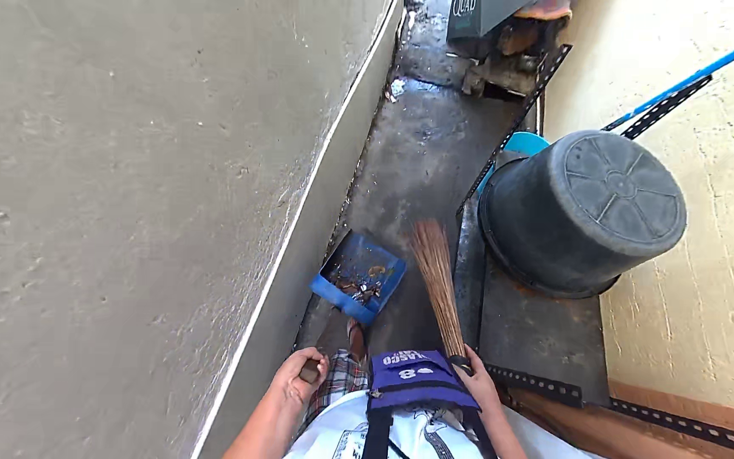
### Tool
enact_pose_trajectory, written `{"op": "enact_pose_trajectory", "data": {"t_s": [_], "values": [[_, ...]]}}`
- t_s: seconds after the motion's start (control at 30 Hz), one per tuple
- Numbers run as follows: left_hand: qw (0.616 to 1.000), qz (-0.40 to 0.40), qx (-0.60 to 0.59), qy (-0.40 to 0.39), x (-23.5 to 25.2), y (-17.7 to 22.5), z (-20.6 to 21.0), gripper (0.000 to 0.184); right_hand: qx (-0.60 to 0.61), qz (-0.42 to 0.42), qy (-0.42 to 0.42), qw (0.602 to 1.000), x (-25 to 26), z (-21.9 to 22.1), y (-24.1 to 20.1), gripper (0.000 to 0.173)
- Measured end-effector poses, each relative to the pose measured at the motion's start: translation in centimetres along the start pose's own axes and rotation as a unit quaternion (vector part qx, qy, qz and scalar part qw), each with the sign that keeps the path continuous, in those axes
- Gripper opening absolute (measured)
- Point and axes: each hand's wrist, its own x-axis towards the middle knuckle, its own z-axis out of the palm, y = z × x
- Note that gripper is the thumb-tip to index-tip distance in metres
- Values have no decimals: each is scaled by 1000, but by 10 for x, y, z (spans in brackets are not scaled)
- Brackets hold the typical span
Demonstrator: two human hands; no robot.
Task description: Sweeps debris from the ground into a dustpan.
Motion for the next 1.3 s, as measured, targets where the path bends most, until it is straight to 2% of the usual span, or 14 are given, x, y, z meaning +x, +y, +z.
{"op": "enact_pose_trajectory", "data": {"t_s": [0.13,0.4,0.6,0.8,0.93,1.13,1.3], "values": [[999,-3,18,-50,6,57,55,6,83,46,50,994,34,19,-41,74],[991,-26,36,-127,48,181,194,4,21,67,73,995,108,44,-131,70],[990,-20,39,-136,74,235,315,6,63,79,69,992,178,49,-176,70],[989,-22,47,-140,108,284,416,6,95,93,60,989,298,35,-228,68],[992,-11,41,-122,107,311,494,7,100,86,40,990,394,3,-289,67],[994,2,25,-109,118,343,593,6,24,46,26,998,517,-50,-377,71],[993,-3,3,-115,141,382,671,7,54,19,36,998,605,-64,-452,72]]}}
